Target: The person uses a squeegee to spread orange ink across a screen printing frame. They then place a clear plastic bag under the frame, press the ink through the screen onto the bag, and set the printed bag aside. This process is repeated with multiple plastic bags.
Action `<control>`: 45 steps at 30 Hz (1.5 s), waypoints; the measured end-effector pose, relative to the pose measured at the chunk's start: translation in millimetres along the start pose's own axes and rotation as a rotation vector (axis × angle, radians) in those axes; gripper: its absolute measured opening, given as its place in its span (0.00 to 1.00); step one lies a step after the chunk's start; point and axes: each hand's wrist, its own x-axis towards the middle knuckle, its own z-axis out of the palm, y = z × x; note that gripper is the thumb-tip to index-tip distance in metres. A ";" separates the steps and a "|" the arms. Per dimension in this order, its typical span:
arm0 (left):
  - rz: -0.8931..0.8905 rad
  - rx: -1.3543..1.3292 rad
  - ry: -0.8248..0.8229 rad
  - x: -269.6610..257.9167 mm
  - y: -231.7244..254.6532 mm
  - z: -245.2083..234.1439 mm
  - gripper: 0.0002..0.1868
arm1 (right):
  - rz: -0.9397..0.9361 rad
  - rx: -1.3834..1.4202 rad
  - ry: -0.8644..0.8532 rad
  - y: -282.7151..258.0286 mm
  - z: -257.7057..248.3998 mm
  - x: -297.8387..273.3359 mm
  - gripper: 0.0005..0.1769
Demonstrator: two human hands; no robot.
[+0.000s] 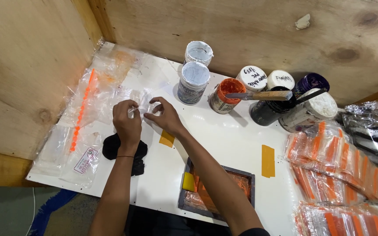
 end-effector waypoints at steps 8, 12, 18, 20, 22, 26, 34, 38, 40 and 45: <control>0.124 -0.129 -0.080 9.2 30.7 -7.9 0.27 | 0.086 0.210 0.007 -11.5 5.5 4.1 0.19; 0.157 -0.207 -0.104 11.9 33.1 -9.2 0.28 | 0.019 0.219 -0.022 7.6 7.3 12.1 0.13; 0.046 -0.194 -0.146 9.1 38.2 -10.2 0.17 | 0.120 0.211 -0.066 43.8 15.9 30.5 0.14; 0.040 -0.154 -0.143 7.6 26.9 -6.2 0.15 | 0.132 0.235 -0.066 44.3 11.5 29.9 0.14; 0.034 -0.113 -0.140 6.1 20.7 -4.1 0.14 | 0.143 0.259 -0.067 38.7 7.1 26.4 0.14; -0.024 -0.096 -0.035 9.4 19.5 -4.6 0.14 | 0.095 0.296 -0.076 43.6 3.6 28.0 0.11; -0.129 -0.004 0.238 14.7 15.0 -11.9 0.17 | 0.036 0.381 -0.093 35.6 -7.0 18.6 0.10; 0.051 0.185 0.140 7.8 2.1 -4.3 0.22 | 0.054 0.446 -0.073 35.5 -6.3 16.3 0.14; 0.166 0.215 0.097 4.7 1.6 1.7 0.14 | 0.069 0.448 -0.060 36.2 -5.5 20.1 0.15; -0.002 -0.171 -0.482 0.4 33.6 -8.6 0.26 | 0.151 0.303 -0.063 -5.0 -11.3 0.6 0.36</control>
